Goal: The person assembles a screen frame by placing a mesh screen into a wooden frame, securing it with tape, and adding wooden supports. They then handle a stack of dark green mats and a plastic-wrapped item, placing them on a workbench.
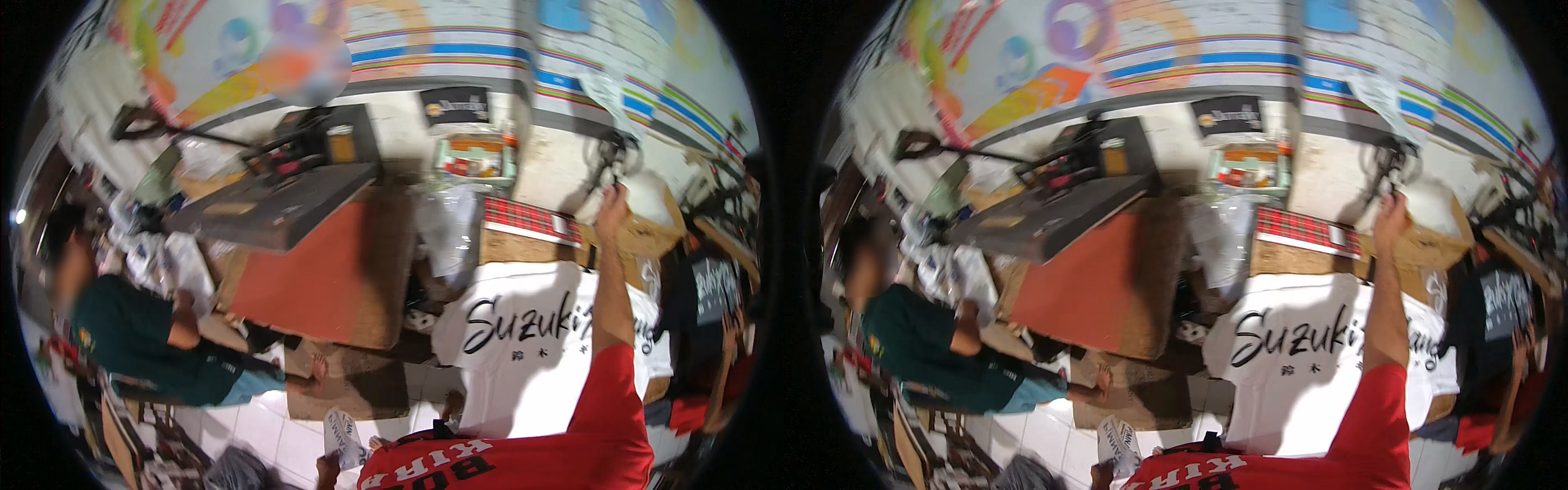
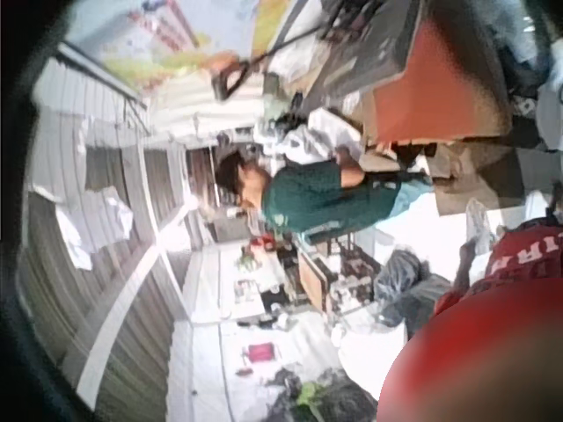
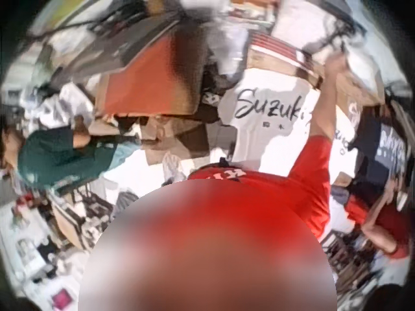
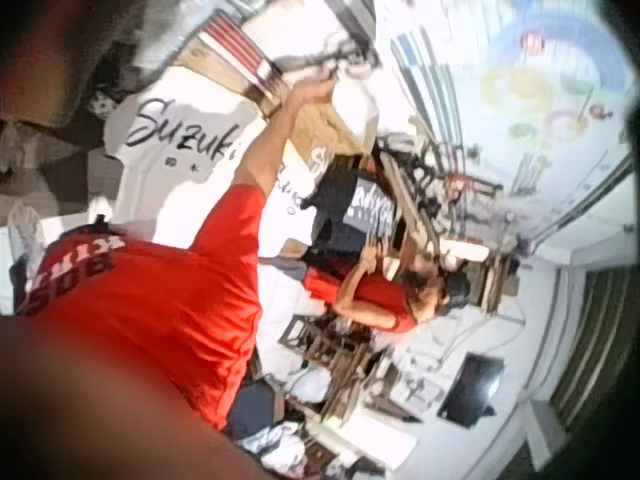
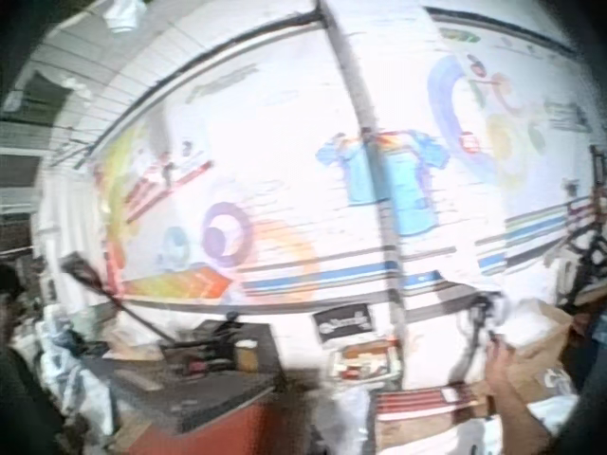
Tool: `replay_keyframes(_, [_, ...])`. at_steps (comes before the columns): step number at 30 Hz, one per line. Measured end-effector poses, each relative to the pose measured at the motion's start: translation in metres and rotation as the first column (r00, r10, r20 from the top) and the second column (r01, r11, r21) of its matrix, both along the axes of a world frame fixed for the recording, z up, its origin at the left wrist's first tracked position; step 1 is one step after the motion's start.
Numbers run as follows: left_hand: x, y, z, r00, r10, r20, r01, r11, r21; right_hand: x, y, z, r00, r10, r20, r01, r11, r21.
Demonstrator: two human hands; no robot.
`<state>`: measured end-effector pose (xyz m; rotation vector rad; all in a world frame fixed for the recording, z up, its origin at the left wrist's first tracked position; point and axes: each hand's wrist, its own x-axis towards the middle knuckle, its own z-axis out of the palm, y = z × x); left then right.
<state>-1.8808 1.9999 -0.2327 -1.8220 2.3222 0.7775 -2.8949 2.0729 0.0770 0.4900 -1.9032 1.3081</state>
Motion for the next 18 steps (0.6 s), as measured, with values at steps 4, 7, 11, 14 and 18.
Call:
replay_keyframes(4, [-0.006,0.004,0.008,0.892,0.414,-0.179,-0.392,0.908,0.145,0.066,-0.008,0.015,0.981,0.187,0.047,-0.179,0.975,-0.133])
replay_keyframes(7, [-0.001,0.005,0.013,0.690,0.612,-0.385,-0.503,0.789,0.352,0.167,-0.038,0.022,0.906,0.415,-0.079,-0.422,0.884,-0.202])
replay_keyframes(11, [0.038,0.006,0.020,0.629,0.630,-0.455,-0.506,0.776,0.377,0.344,-0.081,-0.003,0.584,0.727,0.361,-0.665,0.684,-0.299])
replay_keyframes(14, [0.084,0.013,0.032,0.548,0.635,-0.544,-0.524,0.768,0.368,0.505,-0.116,-0.045,0.408,0.778,0.478,-0.841,0.524,-0.134])
replay_keyframes(18, [0.155,0.016,0.067,0.095,0.729,-0.678,-0.576,0.596,0.560,0.728,-0.149,-0.083,0.161,0.873,0.461,-0.987,0.137,0.084])
